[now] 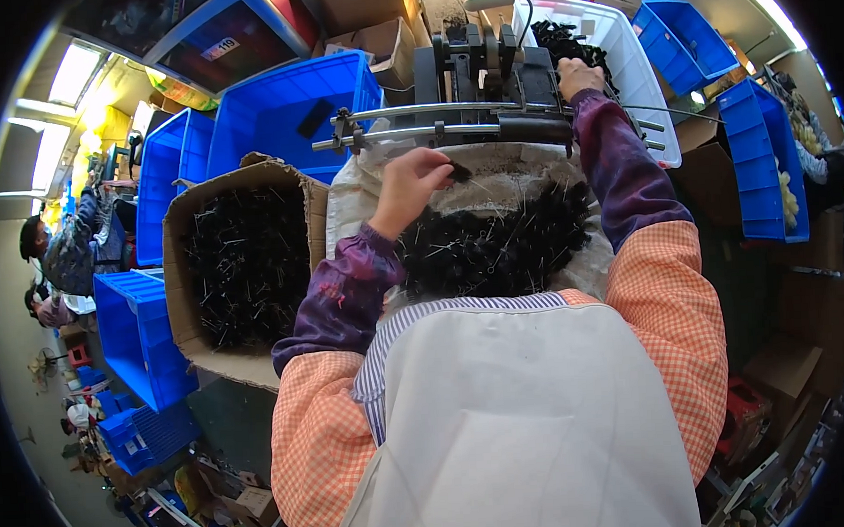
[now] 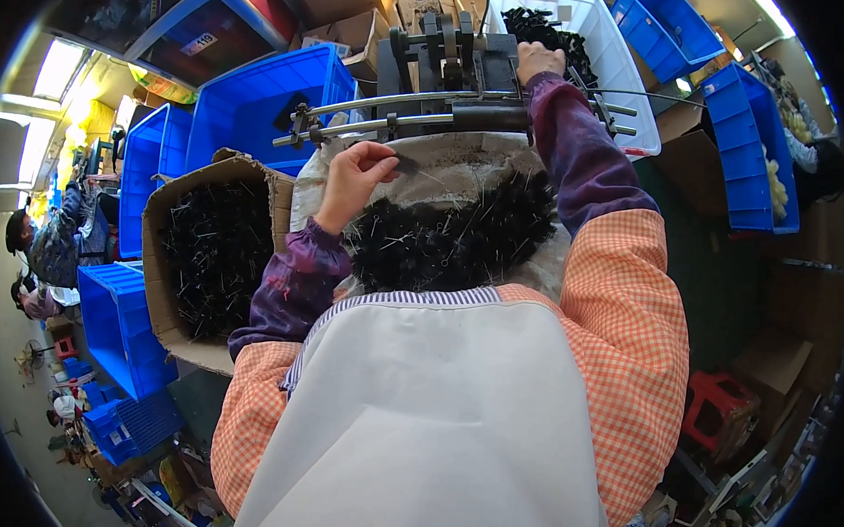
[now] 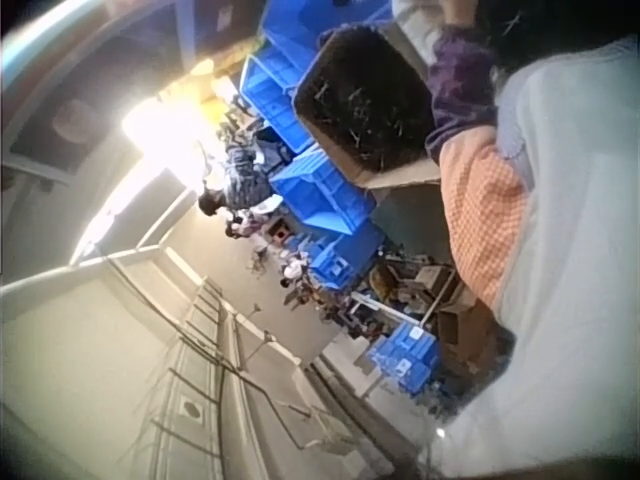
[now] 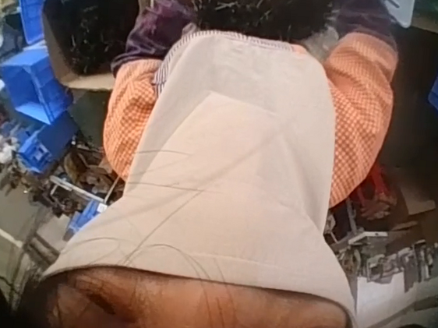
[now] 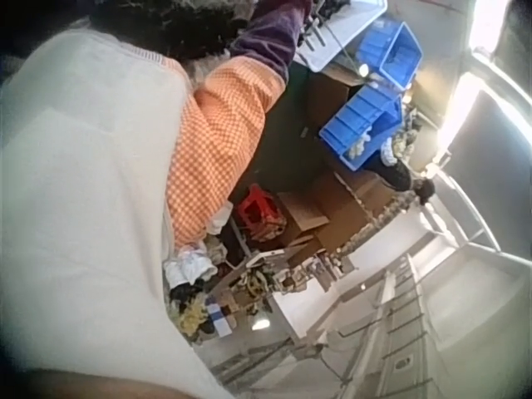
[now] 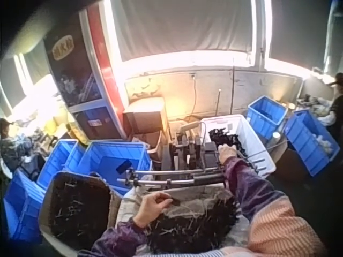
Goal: The person assembles small metal components by placing metal rods into a manual assembly jig and processing them with a manual press.
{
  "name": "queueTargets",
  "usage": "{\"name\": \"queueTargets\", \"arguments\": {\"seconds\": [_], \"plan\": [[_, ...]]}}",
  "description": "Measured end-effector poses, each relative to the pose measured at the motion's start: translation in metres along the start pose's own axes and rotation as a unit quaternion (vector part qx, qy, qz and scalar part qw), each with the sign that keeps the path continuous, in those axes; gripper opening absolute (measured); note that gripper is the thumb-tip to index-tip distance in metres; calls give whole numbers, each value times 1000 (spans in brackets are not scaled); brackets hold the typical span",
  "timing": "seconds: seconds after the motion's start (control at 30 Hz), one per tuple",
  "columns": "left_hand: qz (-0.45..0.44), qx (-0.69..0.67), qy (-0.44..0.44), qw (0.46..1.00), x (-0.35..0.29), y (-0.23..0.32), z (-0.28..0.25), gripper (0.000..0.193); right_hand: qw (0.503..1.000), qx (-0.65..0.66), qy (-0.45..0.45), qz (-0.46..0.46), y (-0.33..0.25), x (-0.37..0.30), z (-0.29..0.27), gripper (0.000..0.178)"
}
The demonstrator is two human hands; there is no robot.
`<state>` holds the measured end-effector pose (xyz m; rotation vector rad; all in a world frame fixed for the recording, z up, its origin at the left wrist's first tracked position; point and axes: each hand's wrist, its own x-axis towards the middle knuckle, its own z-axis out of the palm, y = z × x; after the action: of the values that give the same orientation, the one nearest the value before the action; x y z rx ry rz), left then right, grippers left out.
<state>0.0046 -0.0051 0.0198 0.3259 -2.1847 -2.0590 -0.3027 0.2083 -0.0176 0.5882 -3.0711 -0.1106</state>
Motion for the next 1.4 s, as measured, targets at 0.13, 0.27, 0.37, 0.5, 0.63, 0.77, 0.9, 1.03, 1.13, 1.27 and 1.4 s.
{"name": "queueTargets", "arguments": {"seconds": [0.13,0.27,0.37,0.5,0.63,0.77,0.9,1.03,1.13,1.27,1.4], "plan": [[18,-23,-4,1000,6,4,17,11,981,39,104,159,29,-14,-20,30],[40,-68,7,997,18,10,38,10,960,254,66,-100,7,-70,-29,31],[55,-75,21,995,26,12,48,11,770,522,-205,-305,-50,-126,-51,25],[51,63,46,996,22,-3,28,23,812,497,-145,-269,-43,-91,-17,21],[62,325,135,934,-2,-54,-37,33,959,234,79,-137,-32,-49,-5,25],[-32,529,61,846,-26,-131,-64,34,978,105,139,-112,-28,-20,19,19],[-115,400,-39,908,-28,-122,-57,29,976,80,157,-126,-30,-14,24,17],[-99,404,-51,908,-28,-125,-57,27,964,91,204,-146,-32,-11,23,17],[-92,413,-53,905,-28,-126,-55,26,966,91,182,-156,-32,-9,26,16],[-88,404,-47,909,-30,-121,-54,26,964,92,197,-153,-32,-7,29,15],[-82,384,-36,919,-33,-118,-54,27,963,99,201,-147,-33,-8,29,15]]}}
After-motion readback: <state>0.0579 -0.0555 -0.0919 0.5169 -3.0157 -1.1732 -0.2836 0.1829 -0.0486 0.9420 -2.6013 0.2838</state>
